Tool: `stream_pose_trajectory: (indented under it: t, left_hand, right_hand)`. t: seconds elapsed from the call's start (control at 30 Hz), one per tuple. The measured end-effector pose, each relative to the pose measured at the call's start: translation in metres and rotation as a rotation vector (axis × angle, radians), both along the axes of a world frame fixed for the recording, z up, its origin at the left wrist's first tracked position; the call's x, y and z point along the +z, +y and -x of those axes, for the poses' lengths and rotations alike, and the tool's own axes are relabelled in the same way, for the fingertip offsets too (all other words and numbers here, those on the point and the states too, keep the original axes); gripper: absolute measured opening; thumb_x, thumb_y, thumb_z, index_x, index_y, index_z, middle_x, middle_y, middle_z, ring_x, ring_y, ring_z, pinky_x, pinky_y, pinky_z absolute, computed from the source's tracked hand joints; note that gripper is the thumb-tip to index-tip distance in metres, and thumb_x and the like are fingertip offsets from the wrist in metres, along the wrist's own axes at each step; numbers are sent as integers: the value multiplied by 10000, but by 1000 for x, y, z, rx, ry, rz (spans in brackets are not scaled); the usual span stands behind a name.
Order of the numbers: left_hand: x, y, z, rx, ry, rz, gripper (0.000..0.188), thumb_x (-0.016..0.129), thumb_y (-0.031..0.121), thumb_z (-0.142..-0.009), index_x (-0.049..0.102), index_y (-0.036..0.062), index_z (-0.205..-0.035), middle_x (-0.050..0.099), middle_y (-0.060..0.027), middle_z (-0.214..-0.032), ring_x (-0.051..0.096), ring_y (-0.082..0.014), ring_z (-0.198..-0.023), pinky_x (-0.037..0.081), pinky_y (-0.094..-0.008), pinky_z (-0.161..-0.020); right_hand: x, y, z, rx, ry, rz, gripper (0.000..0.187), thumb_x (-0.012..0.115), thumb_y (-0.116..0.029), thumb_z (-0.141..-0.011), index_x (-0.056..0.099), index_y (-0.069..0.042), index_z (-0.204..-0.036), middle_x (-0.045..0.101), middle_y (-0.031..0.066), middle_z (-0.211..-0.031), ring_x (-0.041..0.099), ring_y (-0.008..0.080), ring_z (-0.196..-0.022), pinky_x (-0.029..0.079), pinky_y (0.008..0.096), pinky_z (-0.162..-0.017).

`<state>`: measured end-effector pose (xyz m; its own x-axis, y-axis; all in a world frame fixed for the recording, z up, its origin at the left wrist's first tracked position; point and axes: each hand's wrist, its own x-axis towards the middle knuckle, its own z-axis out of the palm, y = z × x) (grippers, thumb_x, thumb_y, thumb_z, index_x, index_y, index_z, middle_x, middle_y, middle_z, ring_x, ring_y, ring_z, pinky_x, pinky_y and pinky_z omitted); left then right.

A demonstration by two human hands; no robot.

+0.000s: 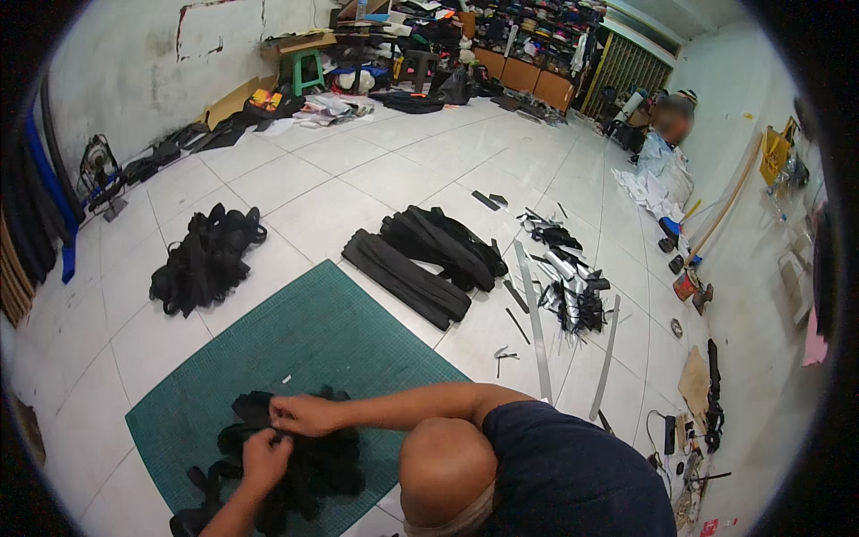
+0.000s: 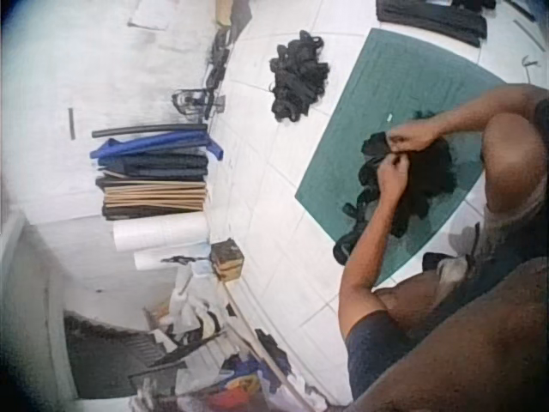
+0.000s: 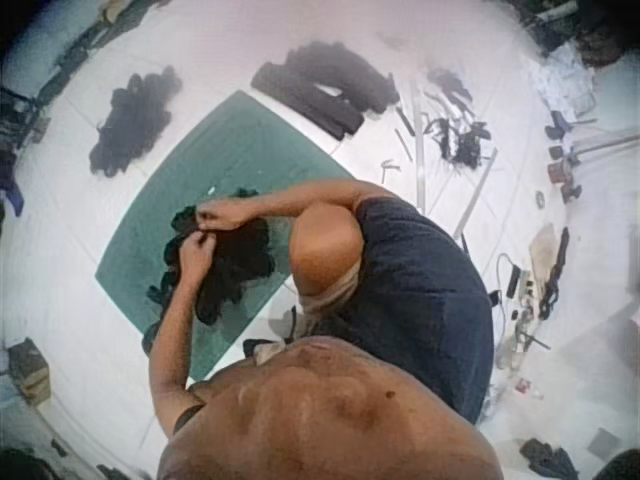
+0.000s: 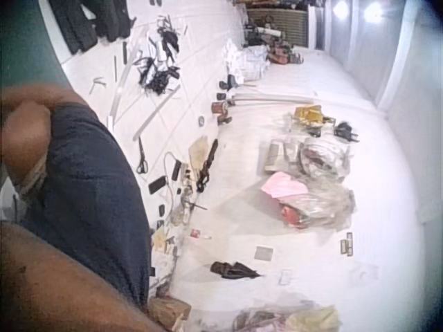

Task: The person organizes black fabric straps on a green cutting mat by picking them up, stacking them, and smoothing them out.

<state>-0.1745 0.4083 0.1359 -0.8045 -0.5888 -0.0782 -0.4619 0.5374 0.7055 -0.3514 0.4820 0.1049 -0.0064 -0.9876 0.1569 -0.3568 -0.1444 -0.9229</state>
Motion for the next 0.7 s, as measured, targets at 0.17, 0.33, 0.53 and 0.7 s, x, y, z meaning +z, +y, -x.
stream_pose_trajectory:
  t: [0.17, 0.33, 0.53, 0.7]
  left_hand:
    - [-20, 26, 5, 118, -44, 52, 228, 704, 197, -778, 638, -20, -765, 656, -193, -716, 660, -375, -719, 509, -450, -680]
    - [-35, 21, 5, 72, 30, 54, 189, 681, 176, -793, 667, -12, -812, 666, -184, -736, 668, -362, -737, 516, -438, -695]
    - [-47, -5, 4, 144, -51, -631, 162, 629, 139, -856, 685, -11, -833, 602, -33, -698, 538, -125, -618, 432, -289, -578]
    - [-43, -14, 1, 262, -131, -946, 138, 620, 158, -875, 688, 40, -853, 556, 9, -695, 484, -105, -615, 373, -265, -564]
  right_hand:
    - [-53, 4, 3, -38, 176, -243, 240, 643, -243, -845, 623, -19, -927, 669, 177, -898, 661, 340, -846, 511, 436, -719]
    - [-67, -5, 7, -12, 165, -320, 238, 644, -228, -840, 622, -9, -930, 674, 159, -869, 667, 291, -800, 511, 404, -690]
    - [-61, 27, -1, -119, -213, -229, 288, 640, -168, -828, 550, -19, -1058, 617, 122, -814, 615, 208, -718, 483, 387, -623]
    - [-55, 46, -6, 31, -155, -198, 331, 680, -194, -844, 557, -30, -1103, 618, 123, -878, 608, 200, -772, 485, 381, -667]
